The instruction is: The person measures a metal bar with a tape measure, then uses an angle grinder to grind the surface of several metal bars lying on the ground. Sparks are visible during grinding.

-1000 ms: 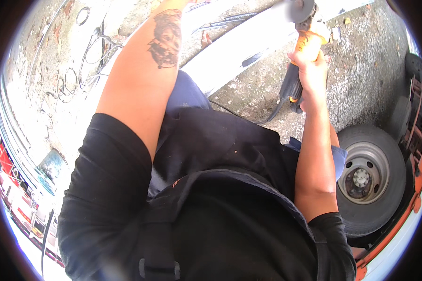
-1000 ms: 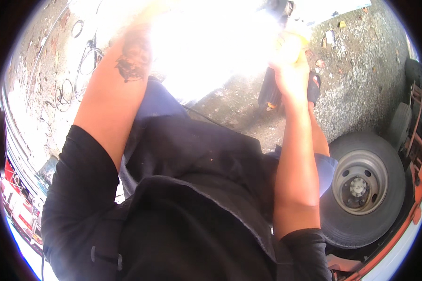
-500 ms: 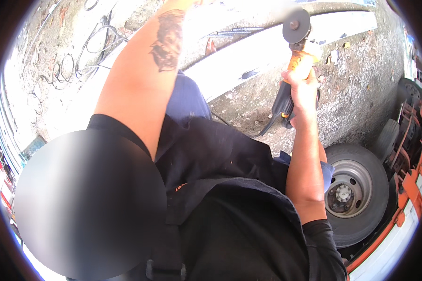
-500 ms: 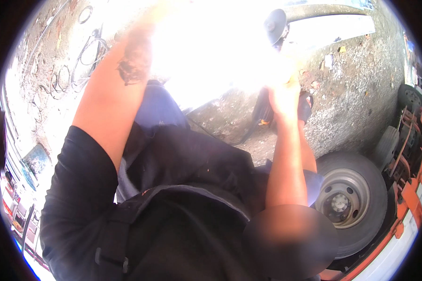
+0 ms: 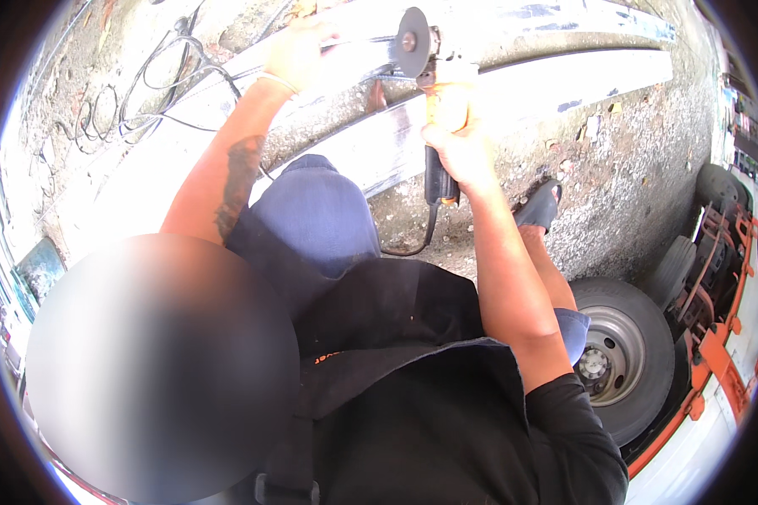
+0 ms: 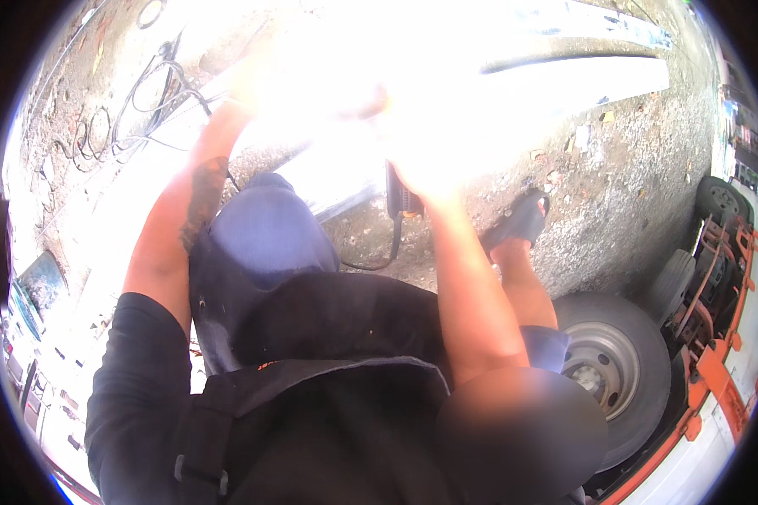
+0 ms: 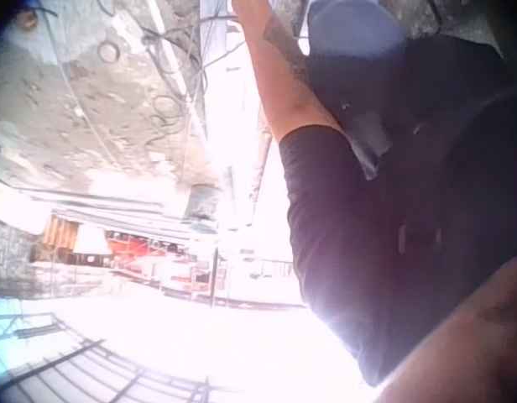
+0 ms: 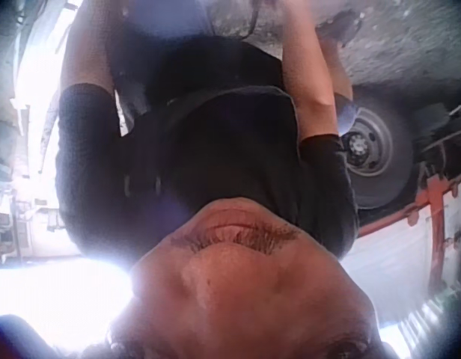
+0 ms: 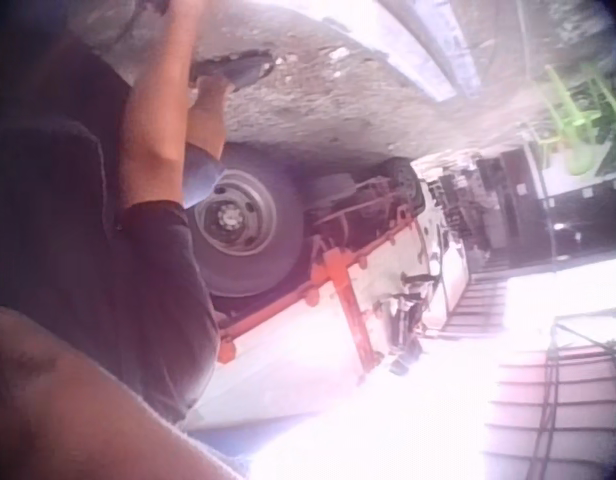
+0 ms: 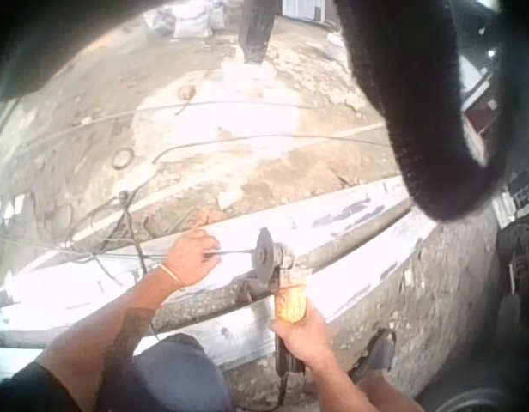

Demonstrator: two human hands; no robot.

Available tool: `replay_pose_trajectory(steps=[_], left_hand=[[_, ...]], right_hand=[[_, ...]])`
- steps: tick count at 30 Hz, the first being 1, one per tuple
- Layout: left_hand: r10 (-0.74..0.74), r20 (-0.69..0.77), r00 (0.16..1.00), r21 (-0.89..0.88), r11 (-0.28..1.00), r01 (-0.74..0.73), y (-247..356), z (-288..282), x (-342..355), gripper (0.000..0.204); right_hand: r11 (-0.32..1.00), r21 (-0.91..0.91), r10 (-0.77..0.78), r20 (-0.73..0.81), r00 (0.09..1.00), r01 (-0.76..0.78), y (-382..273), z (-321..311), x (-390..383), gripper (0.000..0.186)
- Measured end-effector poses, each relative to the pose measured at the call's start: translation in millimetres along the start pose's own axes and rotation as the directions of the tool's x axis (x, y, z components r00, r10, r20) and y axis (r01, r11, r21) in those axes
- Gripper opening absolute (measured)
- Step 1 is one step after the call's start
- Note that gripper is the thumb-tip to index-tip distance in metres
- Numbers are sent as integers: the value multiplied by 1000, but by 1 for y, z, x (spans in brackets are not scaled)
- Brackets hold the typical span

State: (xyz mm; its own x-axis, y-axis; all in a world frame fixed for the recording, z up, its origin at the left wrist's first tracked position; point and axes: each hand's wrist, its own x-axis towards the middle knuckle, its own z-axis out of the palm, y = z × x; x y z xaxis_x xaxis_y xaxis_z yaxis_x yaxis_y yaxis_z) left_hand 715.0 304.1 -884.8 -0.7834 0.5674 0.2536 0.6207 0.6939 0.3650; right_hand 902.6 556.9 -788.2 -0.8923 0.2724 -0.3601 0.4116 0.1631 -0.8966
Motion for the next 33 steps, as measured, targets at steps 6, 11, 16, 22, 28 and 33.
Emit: replay_pose_trajectory(steps=[6, 11, 16, 22, 28, 33], left_hand=[[-116, -34, 993, -65, 991, 114, 16, 10, -17, 19], [15, -160, 987, 67, 998, -4, 13, 16, -18, 18], [13, -172, 985, 67, 998, -1, 14, 18, -18, 18], [0, -132, 991, 56, 998, 8, 14, 15, -19, 17], [3, -146, 989, 52, 999, 4, 14, 15, -19, 17], [19, -179, 984, 49, 999, -11, 13, 19, -19, 16]], right_hand=[[997, -68, 49, 34, 998, -46, 1, 20, 12, 53], [979, -170, 114, -18, 993, -115, -1, 23, 16, 50], [979, -166, 113, -23, 993, -115, -2, 21, 17, 51], [970, -196, 139, -24, 990, -141, -15, 26, 15, 51], [979, -181, 93, -4, 996, -92, -7, 25, 15, 51], [988, -146, 51, -2, 999, -51, -12, 28, 11, 51]])
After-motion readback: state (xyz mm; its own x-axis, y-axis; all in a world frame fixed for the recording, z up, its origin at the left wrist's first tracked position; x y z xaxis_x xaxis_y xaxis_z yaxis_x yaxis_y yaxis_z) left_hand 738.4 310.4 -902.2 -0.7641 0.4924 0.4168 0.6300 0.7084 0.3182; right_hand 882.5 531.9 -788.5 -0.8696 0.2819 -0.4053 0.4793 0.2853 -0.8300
